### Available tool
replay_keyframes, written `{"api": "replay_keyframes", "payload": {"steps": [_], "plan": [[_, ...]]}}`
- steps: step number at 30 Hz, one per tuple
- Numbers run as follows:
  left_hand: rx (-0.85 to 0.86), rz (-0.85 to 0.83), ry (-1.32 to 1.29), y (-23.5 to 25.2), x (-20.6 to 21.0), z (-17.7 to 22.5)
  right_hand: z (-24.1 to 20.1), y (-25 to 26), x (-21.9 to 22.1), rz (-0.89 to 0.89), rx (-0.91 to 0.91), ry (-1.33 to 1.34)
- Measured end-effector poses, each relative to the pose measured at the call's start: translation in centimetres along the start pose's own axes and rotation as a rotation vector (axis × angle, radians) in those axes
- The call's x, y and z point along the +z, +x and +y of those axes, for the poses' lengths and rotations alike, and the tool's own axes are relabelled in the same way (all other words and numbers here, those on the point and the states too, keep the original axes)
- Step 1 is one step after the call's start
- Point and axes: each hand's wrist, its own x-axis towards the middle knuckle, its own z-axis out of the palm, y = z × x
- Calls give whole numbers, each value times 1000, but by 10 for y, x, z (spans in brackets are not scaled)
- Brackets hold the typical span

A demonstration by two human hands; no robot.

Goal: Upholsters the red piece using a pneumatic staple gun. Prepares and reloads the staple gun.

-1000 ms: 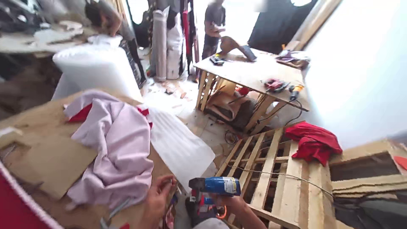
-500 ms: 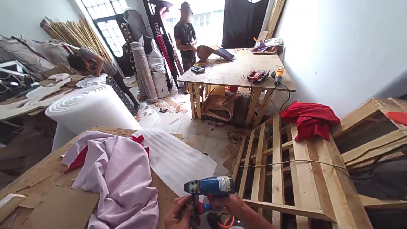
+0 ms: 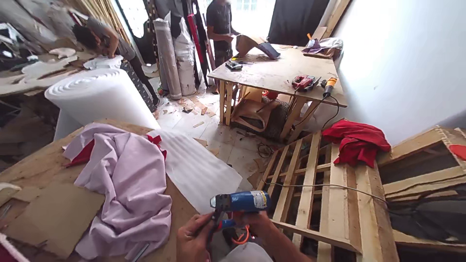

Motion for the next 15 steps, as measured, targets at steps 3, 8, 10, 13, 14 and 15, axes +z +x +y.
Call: {"api": "replay_keyframes", "payload": {"steps": [3, 8, 10, 13, 14, 15], "plan": [[77, 40, 132, -5, 6, -2, 2, -1, -4, -6, -14, 5], [-31, 13, 144, -9, 2, 7, 9, -7, -12, -80, -14, 37], [-42, 22, 135, -8, -1, 8, 12, -5, -9, -67, -17, 19], [-61, 64, 102, -12, -4, 4, 18, -5, -7, -94, 4, 5], [-67, 79, 104, -13, -5, 4, 19, -5, -6, -112, 5, -4], [-78, 93, 115, -14, -6, 4, 20, -6, -4, -124, 8, -20]]}}
